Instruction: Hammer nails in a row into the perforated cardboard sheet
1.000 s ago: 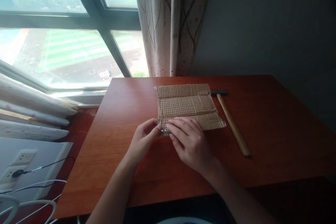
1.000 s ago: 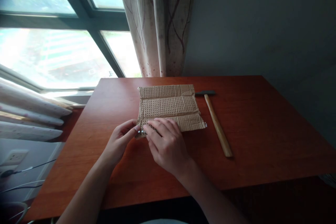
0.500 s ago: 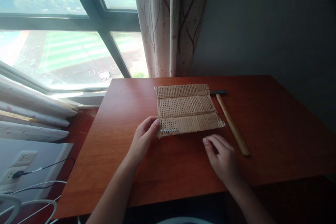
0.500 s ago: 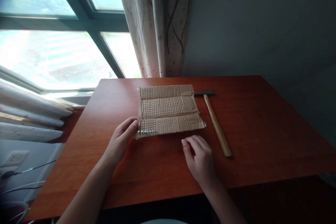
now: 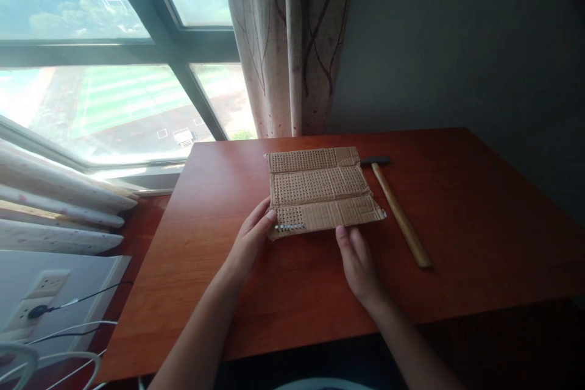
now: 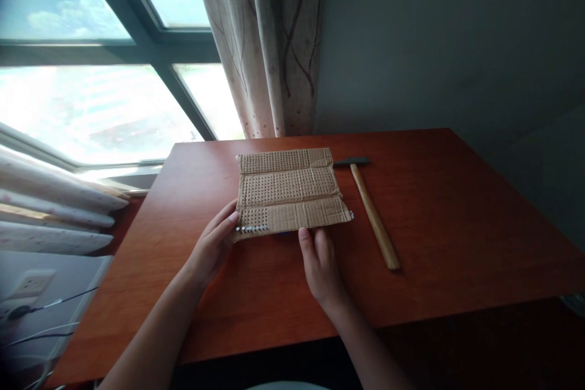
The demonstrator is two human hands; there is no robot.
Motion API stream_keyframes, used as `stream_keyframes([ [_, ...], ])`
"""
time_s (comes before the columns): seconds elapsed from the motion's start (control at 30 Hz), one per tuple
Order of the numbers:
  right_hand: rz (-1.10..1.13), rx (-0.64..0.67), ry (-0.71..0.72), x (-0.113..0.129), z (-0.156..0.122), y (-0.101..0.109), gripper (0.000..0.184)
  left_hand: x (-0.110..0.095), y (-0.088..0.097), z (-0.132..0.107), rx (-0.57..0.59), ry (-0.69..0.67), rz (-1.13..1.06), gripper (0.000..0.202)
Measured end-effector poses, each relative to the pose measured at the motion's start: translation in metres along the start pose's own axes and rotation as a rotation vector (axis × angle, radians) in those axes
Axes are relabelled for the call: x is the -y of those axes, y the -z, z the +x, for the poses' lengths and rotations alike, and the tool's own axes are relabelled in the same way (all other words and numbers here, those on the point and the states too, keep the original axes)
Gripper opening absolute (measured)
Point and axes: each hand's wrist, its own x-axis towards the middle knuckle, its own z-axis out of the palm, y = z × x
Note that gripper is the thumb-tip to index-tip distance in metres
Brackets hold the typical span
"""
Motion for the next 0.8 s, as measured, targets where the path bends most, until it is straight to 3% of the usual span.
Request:
stream_keyframes([
  [0.23, 0.223, -0.132, -0.179, 0.004, 0.017, -0.016, 0.033, 0.001, -0.011, -0.001, 0.013, 0.024, -0.042, 0.053],
  [0.4, 0.345, -0.203, -0.286, -0.005, 0.019, 0.000, 0.032, -0.001, -0.026, 0.004, 0.067, -0.036, 0.024, 0.048],
  [0.5, 0.423, -0.211, -0.220, -0.015, 0.034, 0.028, 0.035, -0.003, -0.055, 0.017, 0.182, -0.069, 0.007, 0.046],
  [0.6, 0.538, -0.272, -0.174, -0.022, 0.059, 0.065, 0.034, 0.003, -0.099, 0.039, 0.279, -0.099, -0.039, 0.045],
  [0.7, 0.710, -0.376, -0.252, -0.028, 0.083, 0.103, 0.030, 0.023, -0.144, 0.067, 0.395, -0.137, -0.103, 0.047],
  [0.8, 0.788, -0.432, -0.321, -0.041, 0.100, 0.135, 0.026, 0.050, -0.180, 0.092, 0.428, -0.122, -0.097, 0.046],
])
